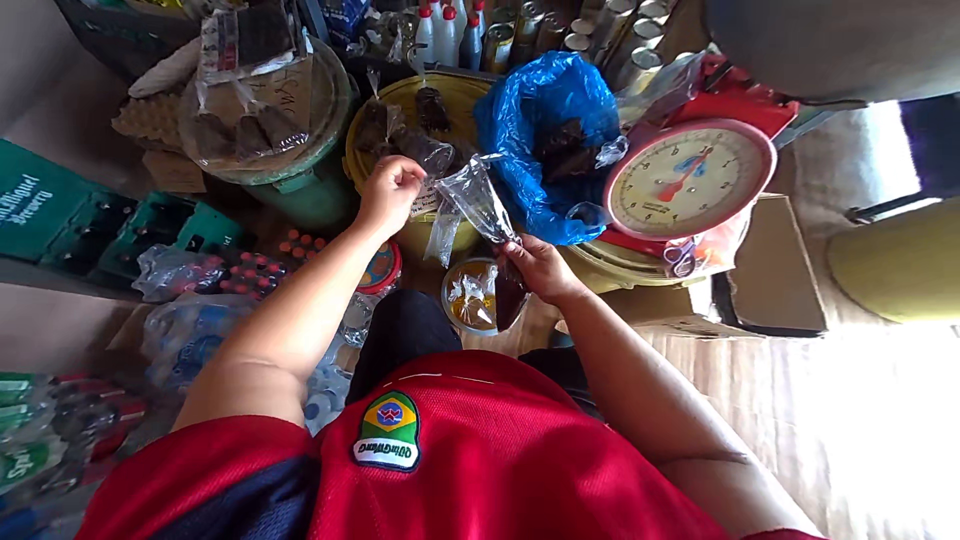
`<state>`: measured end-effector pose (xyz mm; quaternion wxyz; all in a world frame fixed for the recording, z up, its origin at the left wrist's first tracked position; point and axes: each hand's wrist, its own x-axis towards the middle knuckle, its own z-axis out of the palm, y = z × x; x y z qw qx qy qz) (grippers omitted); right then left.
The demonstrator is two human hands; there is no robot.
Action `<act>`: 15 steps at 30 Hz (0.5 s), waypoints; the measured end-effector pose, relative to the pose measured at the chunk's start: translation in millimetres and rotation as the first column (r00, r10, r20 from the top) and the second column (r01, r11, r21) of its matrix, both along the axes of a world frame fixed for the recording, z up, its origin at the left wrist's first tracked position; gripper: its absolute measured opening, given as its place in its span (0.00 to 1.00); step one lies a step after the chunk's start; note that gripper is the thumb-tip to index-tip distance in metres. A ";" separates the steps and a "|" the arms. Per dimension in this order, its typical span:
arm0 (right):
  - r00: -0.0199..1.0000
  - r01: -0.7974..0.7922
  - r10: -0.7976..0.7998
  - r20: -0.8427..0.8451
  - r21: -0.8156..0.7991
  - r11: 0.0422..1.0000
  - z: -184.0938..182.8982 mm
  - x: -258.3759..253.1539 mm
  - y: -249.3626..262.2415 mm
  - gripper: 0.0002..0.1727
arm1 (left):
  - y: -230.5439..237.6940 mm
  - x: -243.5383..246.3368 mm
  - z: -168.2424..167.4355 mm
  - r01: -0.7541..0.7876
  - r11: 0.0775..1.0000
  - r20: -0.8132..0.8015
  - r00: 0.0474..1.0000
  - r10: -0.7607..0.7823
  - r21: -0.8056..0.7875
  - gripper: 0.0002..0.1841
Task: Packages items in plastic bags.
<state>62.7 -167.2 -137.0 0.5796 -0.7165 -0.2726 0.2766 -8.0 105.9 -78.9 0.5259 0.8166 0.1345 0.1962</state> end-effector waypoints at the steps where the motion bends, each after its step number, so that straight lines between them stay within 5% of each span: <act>1: 1.000 0.021 -0.020 0.021 -0.052 0.998 0.0 5.3 1.6 0.15 | 4.8 4.5 -6.7 0.036 0.985 -0.084 0.996 -0.022 0.171 0.11; 5: 0.972 0.152 -0.092 0.218 -0.279 0.948 12.1 20.8 12.2 0.19 | 7.9 31.3 -21.0 0.078 0.900 -0.241 0.970 0.031 0.429 0.17; 9: 0.903 0.156 0.017 0.430 -0.363 0.919 29.0 31.7 31.3 0.19 | 17.0 52.5 -10.3 0.055 0.908 -0.293 0.953 0.076 0.416 0.17; 15: 0.847 0.163 0.075 0.526 -0.391 0.906 22.3 54.5 63.6 0.21 | 30.4 68.5 2.6 0.062 0.923 -0.303 0.951 0.061 0.380 0.18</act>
